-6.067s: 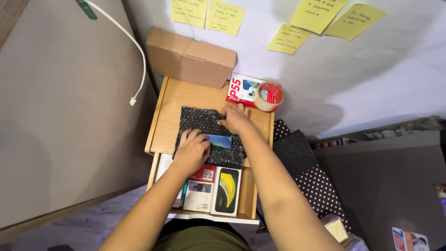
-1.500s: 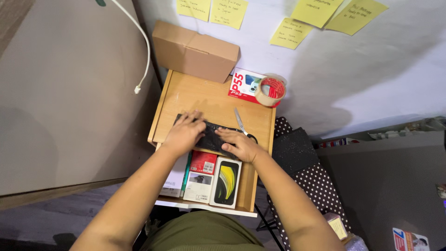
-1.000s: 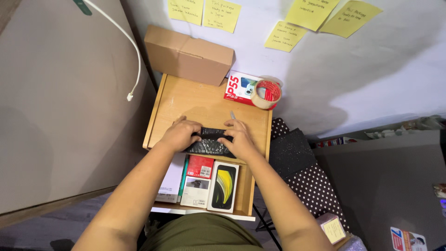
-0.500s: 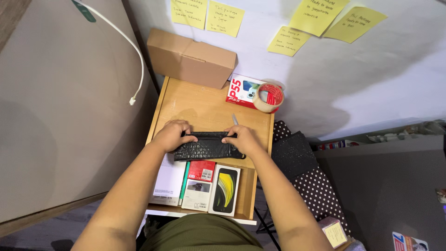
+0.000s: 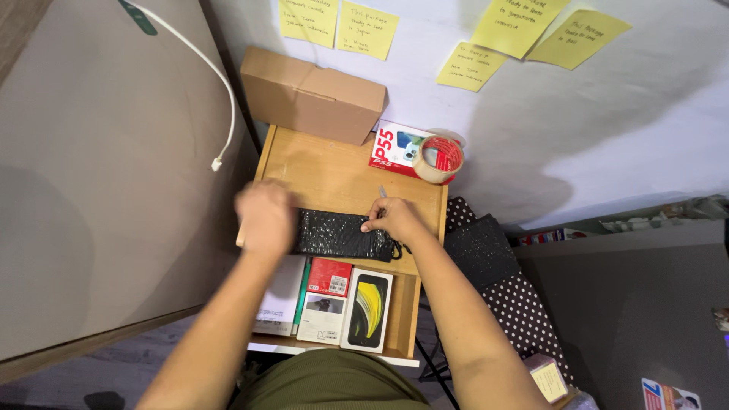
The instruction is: The person wraps a purple bubble-wrapped item and a small box in black bubble wrap using scissors and clear tape. They cut tape, fold the wrap around each item, and secure it with tape on a wooden desk with an open drawer.
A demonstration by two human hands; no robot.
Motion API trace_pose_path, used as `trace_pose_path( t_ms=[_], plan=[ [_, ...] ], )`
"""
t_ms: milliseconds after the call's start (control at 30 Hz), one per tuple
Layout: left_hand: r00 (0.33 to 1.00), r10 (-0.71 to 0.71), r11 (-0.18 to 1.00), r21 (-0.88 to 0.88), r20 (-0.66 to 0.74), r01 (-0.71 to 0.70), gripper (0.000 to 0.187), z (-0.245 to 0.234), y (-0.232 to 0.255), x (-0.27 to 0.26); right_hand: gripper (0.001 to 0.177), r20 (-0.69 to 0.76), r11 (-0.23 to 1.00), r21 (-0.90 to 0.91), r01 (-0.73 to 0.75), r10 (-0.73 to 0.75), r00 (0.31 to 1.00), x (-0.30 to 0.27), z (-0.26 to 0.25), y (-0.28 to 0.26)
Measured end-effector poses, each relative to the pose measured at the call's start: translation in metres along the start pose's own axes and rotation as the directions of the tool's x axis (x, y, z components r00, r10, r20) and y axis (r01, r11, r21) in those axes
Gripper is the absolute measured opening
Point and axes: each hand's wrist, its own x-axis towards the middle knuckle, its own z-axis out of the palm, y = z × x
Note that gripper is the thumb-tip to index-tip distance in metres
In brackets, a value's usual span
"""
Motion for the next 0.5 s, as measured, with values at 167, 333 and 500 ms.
trace_pose_path(
  t_ms=[167,333,500],
  plan=[
    [0.837,0.54,0.786,-0.304,-0.087,-0.539,0.05,0.05,0.065,-0.054,0.037,0.013,0.99,0.078,0.114,-0.115,0.993,0.011,0.004,0.008],
    [0.82,0.489,0.871,-0.11,0.297,-0.479,0.095,0.059,0.073,-0.065,0.031,-0.006,0.998,-0.018,0.062,-0.062,0.998,0.0,-0.003,-0.009],
    [0.793,0.479,0.871,-0.096,0.376,-0.481,0.092,0.036,0.081,-0.062,0.017,-0.258,0.986,-0.165,0.035,-0.077,0.963,-0.013,-0.021,-0.042]
  ],
)
